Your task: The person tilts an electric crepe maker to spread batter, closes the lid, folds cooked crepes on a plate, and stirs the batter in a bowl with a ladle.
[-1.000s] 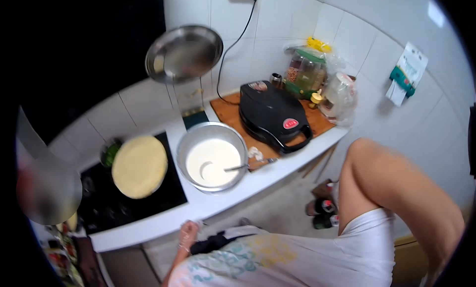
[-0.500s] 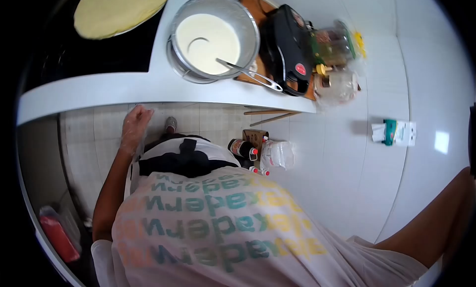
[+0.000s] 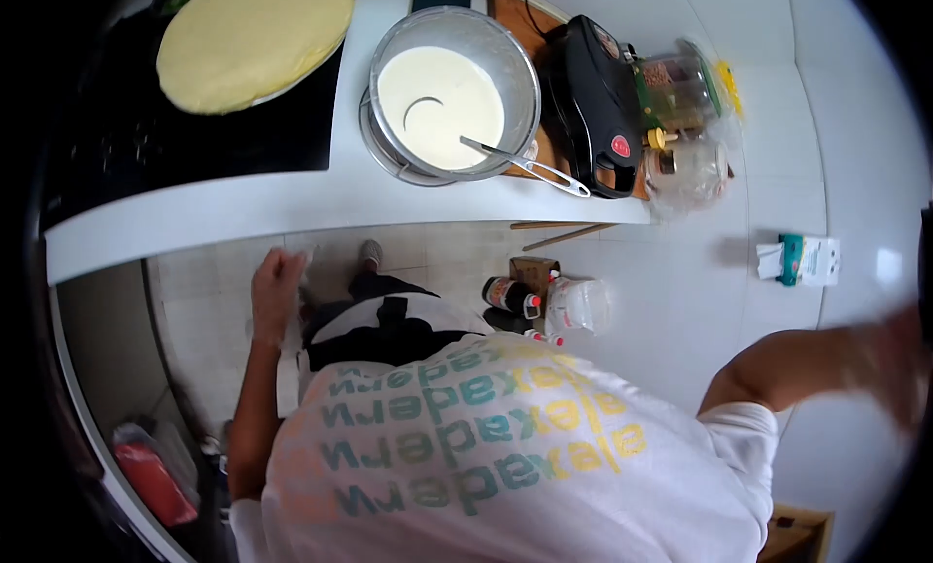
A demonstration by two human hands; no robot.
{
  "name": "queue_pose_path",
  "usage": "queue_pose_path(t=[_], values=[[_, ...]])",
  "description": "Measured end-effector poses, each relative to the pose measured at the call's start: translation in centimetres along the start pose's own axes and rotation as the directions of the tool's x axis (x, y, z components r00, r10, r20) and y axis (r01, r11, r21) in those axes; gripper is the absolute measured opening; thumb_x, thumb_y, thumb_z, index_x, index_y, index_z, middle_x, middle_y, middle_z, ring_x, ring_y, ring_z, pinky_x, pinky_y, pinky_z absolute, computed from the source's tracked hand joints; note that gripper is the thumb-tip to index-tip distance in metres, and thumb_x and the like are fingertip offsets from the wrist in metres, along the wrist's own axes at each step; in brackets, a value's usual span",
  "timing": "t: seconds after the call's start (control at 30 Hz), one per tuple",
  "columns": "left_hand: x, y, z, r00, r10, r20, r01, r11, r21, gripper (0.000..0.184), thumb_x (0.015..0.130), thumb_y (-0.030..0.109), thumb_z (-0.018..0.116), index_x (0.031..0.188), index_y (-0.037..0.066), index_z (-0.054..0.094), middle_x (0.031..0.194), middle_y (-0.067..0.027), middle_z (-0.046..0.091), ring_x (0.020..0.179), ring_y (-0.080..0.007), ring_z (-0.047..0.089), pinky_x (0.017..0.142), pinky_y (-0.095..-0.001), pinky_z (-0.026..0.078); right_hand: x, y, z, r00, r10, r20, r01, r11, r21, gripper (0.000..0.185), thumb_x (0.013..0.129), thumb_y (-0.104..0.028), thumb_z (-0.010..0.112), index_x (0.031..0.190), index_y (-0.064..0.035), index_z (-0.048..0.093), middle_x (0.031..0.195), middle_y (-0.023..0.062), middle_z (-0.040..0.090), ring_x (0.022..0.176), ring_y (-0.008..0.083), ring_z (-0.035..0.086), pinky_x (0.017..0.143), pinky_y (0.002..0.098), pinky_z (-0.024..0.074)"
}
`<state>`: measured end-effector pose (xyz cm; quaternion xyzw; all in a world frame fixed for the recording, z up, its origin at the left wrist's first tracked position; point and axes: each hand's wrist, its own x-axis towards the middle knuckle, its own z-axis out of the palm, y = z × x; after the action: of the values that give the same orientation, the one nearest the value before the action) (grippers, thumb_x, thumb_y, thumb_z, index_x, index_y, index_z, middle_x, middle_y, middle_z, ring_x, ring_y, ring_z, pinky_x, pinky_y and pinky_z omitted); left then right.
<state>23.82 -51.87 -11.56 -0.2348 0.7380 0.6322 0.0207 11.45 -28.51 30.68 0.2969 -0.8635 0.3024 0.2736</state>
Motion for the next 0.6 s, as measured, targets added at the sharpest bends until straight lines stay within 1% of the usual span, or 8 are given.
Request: queue_pose_path(t=[0.1, 0.13, 0.2, 0.27, 0.33, 0.4, 0.43, 0.6], values=[[-0.9, -1.8, -2.9, 1.000, 0.024, -0.010, -0.024, 0.999, -0.023, 0.030, 0.082, 0.014, 0.059, 0.063, 0.006, 0.038, 0.060, 0.0040, 0.030, 0.058, -0.0064, 0.028, 0.049, -0.0238, 0.027, -8.6, 8.6, -0.1, 0.886, 0.463, 0.021, -0.461, 0.877, 0.134, 0.023, 0.088, -0.028, 0.045, 0.084, -0.0076, 0.054, 0.080, 0.0033, 0.050, 0.072, 0.0152, 0.045, 0.066, 0.0311, 0.0375], [-1.1, -2.3, -4.1, 1.000, 0.007, -0.003, -0.007, 1.000, -0.001, 0.031, 0.082, 0.012, 0.060, 0.063, 0.006, 0.037, 0.060, 0.0043, 0.029, 0.058, -0.0061, 0.027, 0.049, -0.0235, 0.027, -14.4, 12.7, -0.1, 0.788, 0.612, 0.071, -0.614, 0.789, 0.007, 0.023, 0.088, -0.027, 0.044, 0.083, -0.0079, 0.055, 0.079, 0.0030, 0.050, 0.071, 0.0150, 0.045, 0.065, 0.0310, 0.0377], [-1.6, -2.2, -6.4, 1.000, 0.000, 0.009, -0.001, 0.999, 0.052, 0.032, 0.082, 0.013, 0.060, 0.063, 0.007, 0.036, 0.060, 0.0041, 0.028, 0.057, -0.0061, 0.027, 0.049, -0.0234, 0.026, -33.1, 22.0, -0.4, 0.692, 0.690, 0.209, -0.403, 0.611, -0.682, 0.027, 0.086, -0.030, 0.049, 0.080, -0.0065, 0.060, 0.072, 0.0051, 0.057, 0.070, 0.0163, 0.056, 0.062, 0.0320, 0.0429], [-1.4, -3.2, -8.7, 0.999, -0.001, 0.045, -0.007, 0.987, 0.163, 0.032, 0.081, 0.012, 0.061, 0.062, 0.007, 0.035, 0.059, 0.0042, 0.029, 0.056, -0.0062, 0.027, 0.048, -0.0233, 0.026, -48.0, 18.8, 0.0, 0.213, 0.977, 0.012, -0.914, 0.203, -0.351, 0.033, 0.085, -0.033, 0.049, 0.091, -0.0029, 0.061, 0.082, 0.0140, 0.063, 0.080, 0.0269, 0.061, 0.072, 0.0386, 0.0446], [-1.2, -4.9, -10.4, 0.995, -0.016, 0.098, -0.004, 0.980, 0.200, 0.034, 0.081, 0.012, 0.060, 0.061, 0.007, 0.033, 0.059, 0.0044, 0.030, 0.056, -0.0064, 0.027, 0.047, -0.0236, 0.026, -52.9, 10.5, -0.4, -0.057, 0.987, 0.149, -0.947, -0.006, -0.322, 0.035, 0.078, -0.037, 0.056, 0.085, -0.0027, 0.062, 0.080, 0.0167, 0.063, 0.079, 0.0295, 0.060, 0.073, 0.0383, 0.0448], [-1.1, -4.5, -10.8, 0.995, -0.014, 0.098, -0.025, 0.923, 0.385, 0.035, 0.080, 0.011, 0.060, 0.059, 0.008, 0.031, 0.057, 0.0049, 0.029, 0.054, -0.0061, 0.027, 0.046, -0.0238, 0.026, -50.6, 5.2, 0.3, -0.335, 0.937, 0.102, -0.716, -0.183, -0.673, 0.032, 0.074, -0.033, 0.059, 0.082, -0.0026, 0.062, 0.077, 0.0191, 0.061, 0.075, 0.0312, 0.060, 0.070, 0.0387, 0.0451], [-0.8, -4.4, -10.8, 0.996, -0.005, 0.092, -0.039, 0.883, 0.468, 0.036, 0.079, 0.010, 0.060, 0.058, 0.008, 0.031, 0.056, 0.0051, 0.029, 0.053, -0.0059, 0.026, 0.045, -0.0239, 0.025, -51.4, 4.8, 0.7, -0.311, 0.947, 0.082, -0.748, -0.191, -0.636, 0.031, 0.072, -0.032, 0.060, 0.081, -0.0025, 0.062, 0.076, 0.0197, 0.061, 0.075, 0.0318, 0.059, 0.068, 0.0390, 0.0451], [0.5, -5.1, -7.4, 0.999, 0.010, -0.043, -0.007, 0.998, 0.064, 0.036, 0.074, 0.003, 0.057, 0.056, 0.013, 0.028, 0.053, 0.0075, 0.026, 0.049, -0.0035, 0.022, 0.043, -0.0229, 0.018, -55.3, 8.9, -0.2, -0.150, 0.988, -0.039, -0.898, -0.153, -0.414, 0.021, 0.067, -0.022, 0.057, 0.070, -0.0016, 0.055, 0.068, 0.0213, 0.056, 0.066, 0.0346, 0.055, 0.061, 0.0421, 0.0418]])
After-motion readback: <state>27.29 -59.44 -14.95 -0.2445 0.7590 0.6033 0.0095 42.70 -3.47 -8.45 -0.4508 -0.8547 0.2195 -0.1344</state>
